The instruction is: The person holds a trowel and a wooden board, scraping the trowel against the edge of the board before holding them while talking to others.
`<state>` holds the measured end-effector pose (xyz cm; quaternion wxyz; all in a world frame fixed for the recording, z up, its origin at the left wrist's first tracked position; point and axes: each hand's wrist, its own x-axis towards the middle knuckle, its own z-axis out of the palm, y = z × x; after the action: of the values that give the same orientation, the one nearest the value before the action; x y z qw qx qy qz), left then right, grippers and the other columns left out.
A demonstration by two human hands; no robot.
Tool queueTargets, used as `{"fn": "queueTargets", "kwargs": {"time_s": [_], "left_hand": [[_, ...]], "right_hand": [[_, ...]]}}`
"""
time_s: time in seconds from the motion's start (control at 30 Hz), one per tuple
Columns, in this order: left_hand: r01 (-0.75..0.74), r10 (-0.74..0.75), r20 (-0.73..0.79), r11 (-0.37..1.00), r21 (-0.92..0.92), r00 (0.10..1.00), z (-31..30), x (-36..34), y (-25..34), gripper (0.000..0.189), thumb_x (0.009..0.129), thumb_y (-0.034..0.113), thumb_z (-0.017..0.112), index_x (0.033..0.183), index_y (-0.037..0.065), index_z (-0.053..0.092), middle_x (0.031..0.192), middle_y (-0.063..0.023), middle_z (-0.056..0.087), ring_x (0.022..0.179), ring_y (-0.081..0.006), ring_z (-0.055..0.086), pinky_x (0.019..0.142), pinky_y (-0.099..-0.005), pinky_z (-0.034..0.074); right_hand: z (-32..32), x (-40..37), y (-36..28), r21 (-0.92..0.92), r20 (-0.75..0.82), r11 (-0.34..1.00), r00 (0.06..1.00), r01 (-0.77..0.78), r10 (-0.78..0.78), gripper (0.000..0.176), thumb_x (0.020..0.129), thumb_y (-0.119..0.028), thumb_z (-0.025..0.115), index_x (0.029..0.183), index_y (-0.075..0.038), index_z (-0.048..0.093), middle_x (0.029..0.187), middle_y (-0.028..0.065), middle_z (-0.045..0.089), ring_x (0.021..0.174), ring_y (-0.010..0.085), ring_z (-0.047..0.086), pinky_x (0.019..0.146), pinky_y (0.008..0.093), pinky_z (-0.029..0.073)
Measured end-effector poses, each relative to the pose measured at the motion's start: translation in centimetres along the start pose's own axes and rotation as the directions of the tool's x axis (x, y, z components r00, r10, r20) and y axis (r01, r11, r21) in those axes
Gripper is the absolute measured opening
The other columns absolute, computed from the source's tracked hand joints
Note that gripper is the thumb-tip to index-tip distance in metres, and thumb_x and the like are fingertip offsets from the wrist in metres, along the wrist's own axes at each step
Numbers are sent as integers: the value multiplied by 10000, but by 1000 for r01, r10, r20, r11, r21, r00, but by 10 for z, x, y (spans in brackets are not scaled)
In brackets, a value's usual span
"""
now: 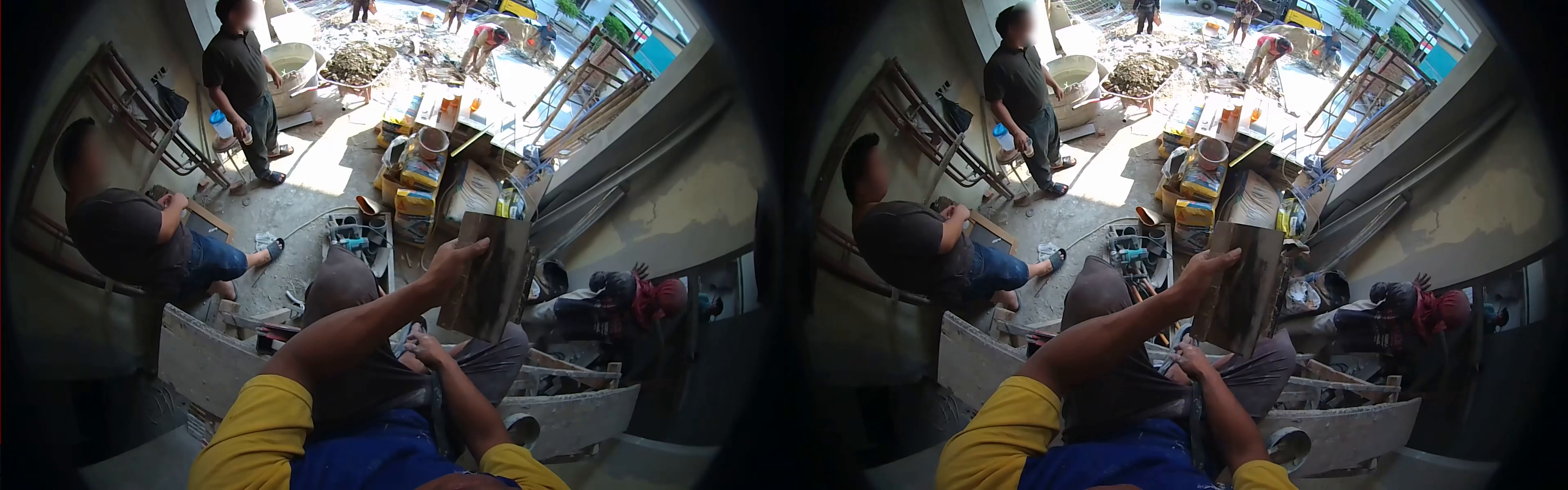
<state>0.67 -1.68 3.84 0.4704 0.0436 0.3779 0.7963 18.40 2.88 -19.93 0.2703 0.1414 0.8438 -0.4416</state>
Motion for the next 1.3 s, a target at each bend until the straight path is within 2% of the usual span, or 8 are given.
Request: {"fn": "queueTargets", "kwargs": {"time_s": [0.33,0.4,0.5,0.6,1.03,1.3], "left_hand": [[-6,6,8,1000,-8,1000,2,-1,1,402,837,338,631,1094,48,524,969,-56,604,866,-145,604,784,-302,489],[-6,6,13,1000,-6,1000,1,-1,0,399,837,337,631,1093,49,525,967,-55,603,866,-144,603,782,-301,488],[-4,4,-5,1000,17,1000,2,-1,1,394,838,334,630,1091,50,526,962,-53,601,866,-141,600,778,-300,487],[10,-10,-13,1000,4,1000,2,-2,1,392,837,334,631,1087,50,528,964,-52,598,866,-140,598,777,-299,485],[14,-14,-7,1000,7,1000,3,-2,1,412,839,334,629,1108,42,519,977,-60,593,880,-149,598,776,-303,493],[13,-13,3,1000,6,1000,2,0,-2,431,838,333,628,1124,34,508,987,-67,593,883,-158,600,786,-312,493]], "right_hand": [[-2,-2,-4,6,-9,1000,1000,-3,3,399,821,-301,611,1108,-25,589,1097,225,589,1052,360,546,906,402,417],[-1,0,-1,13,23,1000,1000,-8,8,398,834,-262,598,1125,9,566,1097,228,590,1040,346,560,869,391,429],[0,1,0,7,3,1000,1000,16,-16,403,818,-300,608,1108,-21,589,1078,210,600,1041,344,554,894,394,423],[-2,-1,-1,-24,8,999,1000,24,-24,397,831,-264,598,1119,8,569,1100,219,593,1036,346,562,871,394,431],[-4,-2,-5,-19,3,999,1000,27,-27,399,829,-272,600,1116,3,568,1110,226,586,1063,362,546,889,402,420],[-2,0,0,-15,15,999,999,33,-33,409,828,-273,604,1131,-1,563,1091,224,595,1013,355,570,864,397,434]]}}
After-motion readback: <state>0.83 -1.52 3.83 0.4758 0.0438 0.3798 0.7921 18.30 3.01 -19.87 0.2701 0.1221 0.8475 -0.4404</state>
